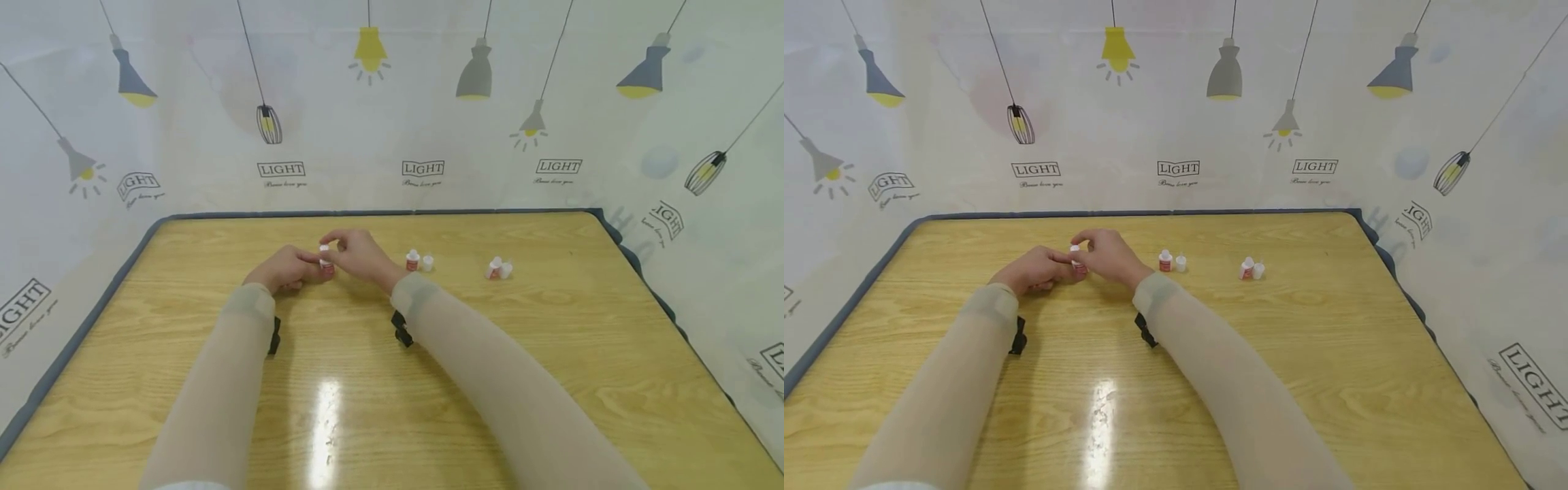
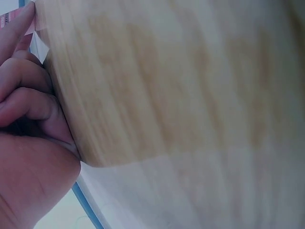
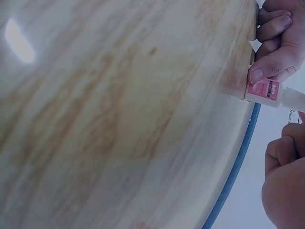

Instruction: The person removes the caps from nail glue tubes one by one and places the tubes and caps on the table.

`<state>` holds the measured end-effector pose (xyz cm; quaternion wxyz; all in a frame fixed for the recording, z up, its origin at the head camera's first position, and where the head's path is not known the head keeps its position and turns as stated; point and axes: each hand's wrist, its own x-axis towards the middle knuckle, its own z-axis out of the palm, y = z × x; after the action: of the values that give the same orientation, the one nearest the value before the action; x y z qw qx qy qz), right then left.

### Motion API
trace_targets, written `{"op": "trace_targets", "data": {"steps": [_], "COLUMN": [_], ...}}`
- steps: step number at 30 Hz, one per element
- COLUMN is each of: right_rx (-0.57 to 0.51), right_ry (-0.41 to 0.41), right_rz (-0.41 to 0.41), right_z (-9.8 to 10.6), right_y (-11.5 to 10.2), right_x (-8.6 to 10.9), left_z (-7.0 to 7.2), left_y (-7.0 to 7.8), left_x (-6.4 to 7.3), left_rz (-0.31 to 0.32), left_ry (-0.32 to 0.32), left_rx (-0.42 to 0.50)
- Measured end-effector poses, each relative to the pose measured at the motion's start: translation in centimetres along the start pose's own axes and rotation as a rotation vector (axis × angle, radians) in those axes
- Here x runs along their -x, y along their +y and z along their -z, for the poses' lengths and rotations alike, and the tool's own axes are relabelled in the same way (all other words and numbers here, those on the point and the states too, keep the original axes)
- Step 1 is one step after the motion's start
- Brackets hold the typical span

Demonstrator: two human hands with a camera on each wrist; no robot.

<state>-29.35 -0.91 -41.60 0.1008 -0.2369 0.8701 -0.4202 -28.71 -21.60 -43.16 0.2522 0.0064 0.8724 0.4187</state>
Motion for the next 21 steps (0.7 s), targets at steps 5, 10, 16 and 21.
{"op": "trace_targets", "data": {"steps": [5,10,16,21], "right_rx": [-0.015,-0.035,-0.07,-0.091], "right_ry": [0.023,0.001,-0.045,-0.051], "right_rz": [-0.024,0.016,0.053,0.007], "right_z": [0.16,0.27,0.51,0.56], "right_y": [-0.15,0.14,0.62,0.69], "right_x": [-0.01,-0.13,-0.23,-0.15], "left_z": [0.09,0.07,0.08,0.09], "left_y": [0.18,0.28,0.07,-0.36], "left_x": [-0.02,0.07,-0.07,-0.32], "left_rz": [-0.005,-0.008,-0.015,-0.018], "left_ry": [-0.005,-0.003,-0.004,-0.016], "left_rx": [0.003,0.009,0.006,0.012]}}
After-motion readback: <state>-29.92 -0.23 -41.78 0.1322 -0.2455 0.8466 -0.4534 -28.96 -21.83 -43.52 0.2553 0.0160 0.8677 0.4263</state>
